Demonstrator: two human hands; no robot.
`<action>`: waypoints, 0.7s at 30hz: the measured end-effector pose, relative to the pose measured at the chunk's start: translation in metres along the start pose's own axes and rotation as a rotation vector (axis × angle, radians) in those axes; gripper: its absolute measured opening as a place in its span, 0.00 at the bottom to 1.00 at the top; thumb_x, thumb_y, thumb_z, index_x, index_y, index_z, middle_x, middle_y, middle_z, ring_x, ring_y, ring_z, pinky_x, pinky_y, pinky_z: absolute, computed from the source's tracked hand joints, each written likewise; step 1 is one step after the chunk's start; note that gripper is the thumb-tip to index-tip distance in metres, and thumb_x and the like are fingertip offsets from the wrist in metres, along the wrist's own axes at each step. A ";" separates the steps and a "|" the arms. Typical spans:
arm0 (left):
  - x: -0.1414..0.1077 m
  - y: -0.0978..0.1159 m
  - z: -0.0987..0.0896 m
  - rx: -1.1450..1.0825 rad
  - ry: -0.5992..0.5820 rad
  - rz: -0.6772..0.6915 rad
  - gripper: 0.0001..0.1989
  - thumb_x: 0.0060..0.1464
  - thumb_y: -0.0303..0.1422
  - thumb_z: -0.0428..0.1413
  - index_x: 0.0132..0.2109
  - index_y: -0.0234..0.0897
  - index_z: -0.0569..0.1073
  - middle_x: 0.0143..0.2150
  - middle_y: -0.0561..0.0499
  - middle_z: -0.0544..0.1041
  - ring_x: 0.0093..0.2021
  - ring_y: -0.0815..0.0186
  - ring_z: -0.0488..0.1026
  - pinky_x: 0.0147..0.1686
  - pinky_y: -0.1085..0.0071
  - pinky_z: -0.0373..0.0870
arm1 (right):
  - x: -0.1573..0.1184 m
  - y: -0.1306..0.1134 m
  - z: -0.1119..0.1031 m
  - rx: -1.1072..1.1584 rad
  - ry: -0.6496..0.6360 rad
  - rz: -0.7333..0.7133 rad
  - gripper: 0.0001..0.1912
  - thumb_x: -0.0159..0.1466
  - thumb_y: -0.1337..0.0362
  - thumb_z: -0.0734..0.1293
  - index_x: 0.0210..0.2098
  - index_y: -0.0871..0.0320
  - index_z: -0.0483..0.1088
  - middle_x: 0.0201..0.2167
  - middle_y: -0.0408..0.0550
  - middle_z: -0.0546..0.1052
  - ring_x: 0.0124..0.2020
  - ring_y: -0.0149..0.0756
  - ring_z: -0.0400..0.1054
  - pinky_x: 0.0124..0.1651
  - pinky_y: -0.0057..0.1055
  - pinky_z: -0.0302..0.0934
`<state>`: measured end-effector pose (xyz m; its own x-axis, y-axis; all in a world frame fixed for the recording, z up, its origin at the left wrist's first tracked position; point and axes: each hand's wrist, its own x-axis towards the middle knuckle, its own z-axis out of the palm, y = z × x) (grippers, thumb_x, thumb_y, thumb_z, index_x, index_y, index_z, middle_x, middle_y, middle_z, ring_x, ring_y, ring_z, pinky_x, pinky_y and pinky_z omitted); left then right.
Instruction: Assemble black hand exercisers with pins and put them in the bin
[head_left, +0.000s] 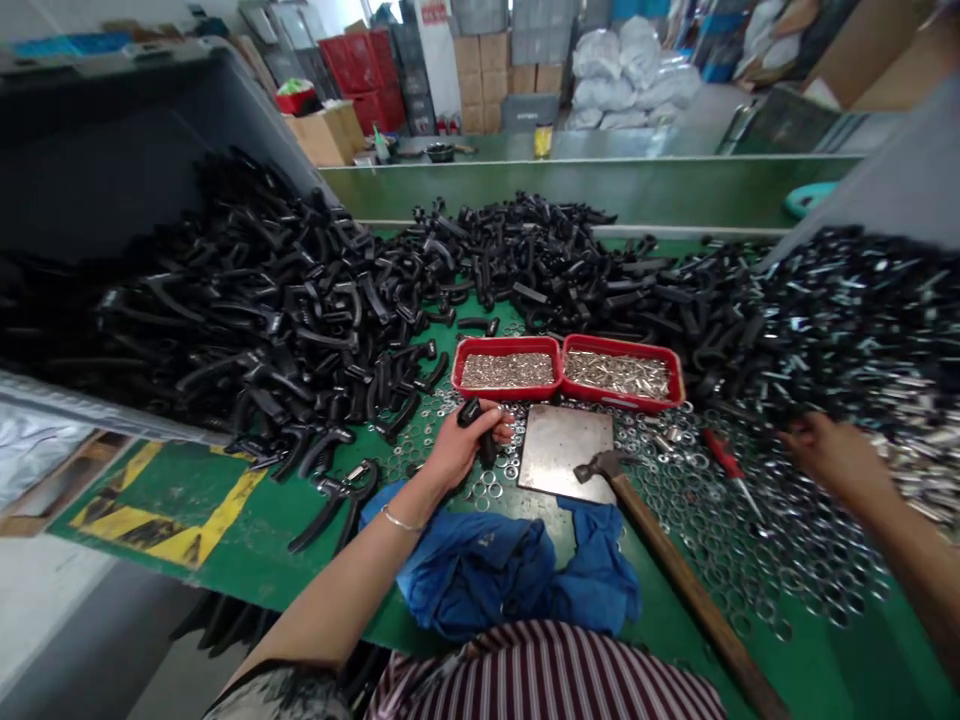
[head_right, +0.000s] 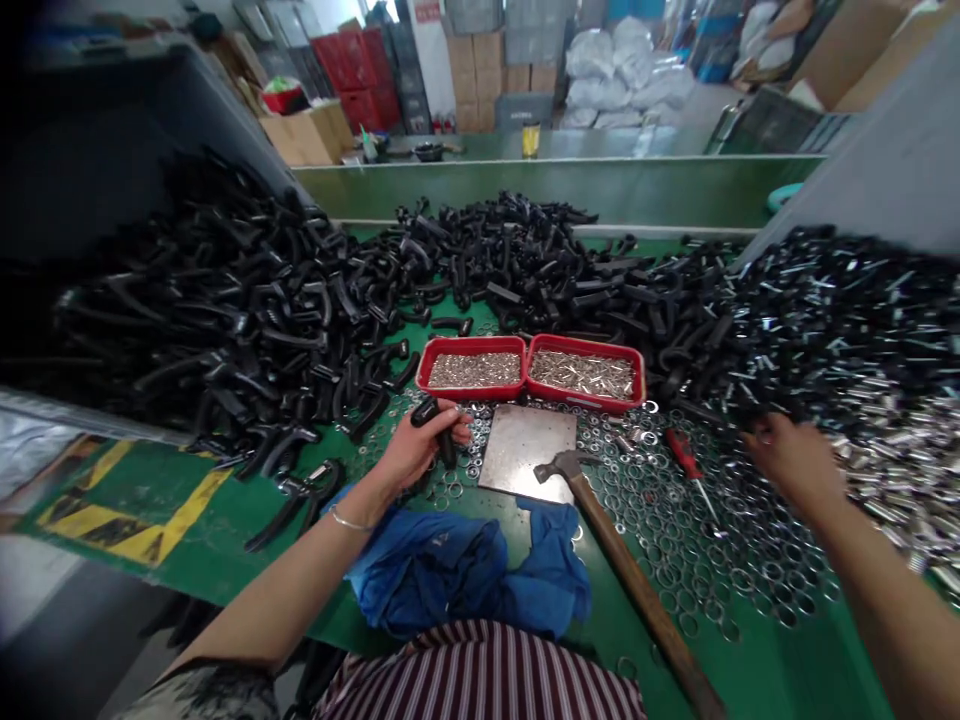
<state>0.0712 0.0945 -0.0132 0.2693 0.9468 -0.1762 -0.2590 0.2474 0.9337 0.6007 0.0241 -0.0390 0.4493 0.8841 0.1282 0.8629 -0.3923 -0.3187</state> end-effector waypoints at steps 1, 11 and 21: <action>-0.001 -0.006 0.014 0.014 -0.046 -0.011 0.18 0.53 0.40 0.63 0.44 0.33 0.70 0.38 0.46 0.80 0.32 0.66 0.78 0.38 0.65 0.76 | -0.005 -0.010 -0.005 0.036 -0.036 -0.008 0.04 0.59 0.64 0.68 0.30 0.57 0.69 0.27 0.61 0.75 0.30 0.51 0.69 0.37 0.45 0.55; 0.003 -0.024 0.091 0.116 -0.263 -0.019 0.18 0.54 0.43 0.62 0.44 0.34 0.72 0.35 0.47 0.80 0.28 0.68 0.76 0.30 0.71 0.73 | -0.055 -0.106 -0.016 0.796 -0.354 0.010 0.20 0.63 0.49 0.68 0.48 0.54 0.69 0.42 0.49 0.78 0.37 0.38 0.75 0.41 0.36 0.68; -0.015 -0.025 0.086 0.161 -0.248 -0.027 0.17 0.55 0.43 0.61 0.46 0.35 0.74 0.29 0.50 0.78 0.29 0.65 0.76 0.32 0.70 0.72 | -0.116 -0.216 -0.004 1.298 -0.878 -0.029 0.12 0.64 0.56 0.70 0.42 0.54 0.68 0.31 0.42 0.74 0.26 0.29 0.65 0.30 0.29 0.60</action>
<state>0.1534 0.0561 -0.0070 0.4975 0.8563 -0.1389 -0.1034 0.2175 0.9706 0.3632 0.0055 0.0183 -0.2322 0.9344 -0.2701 -0.1210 -0.3032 -0.9452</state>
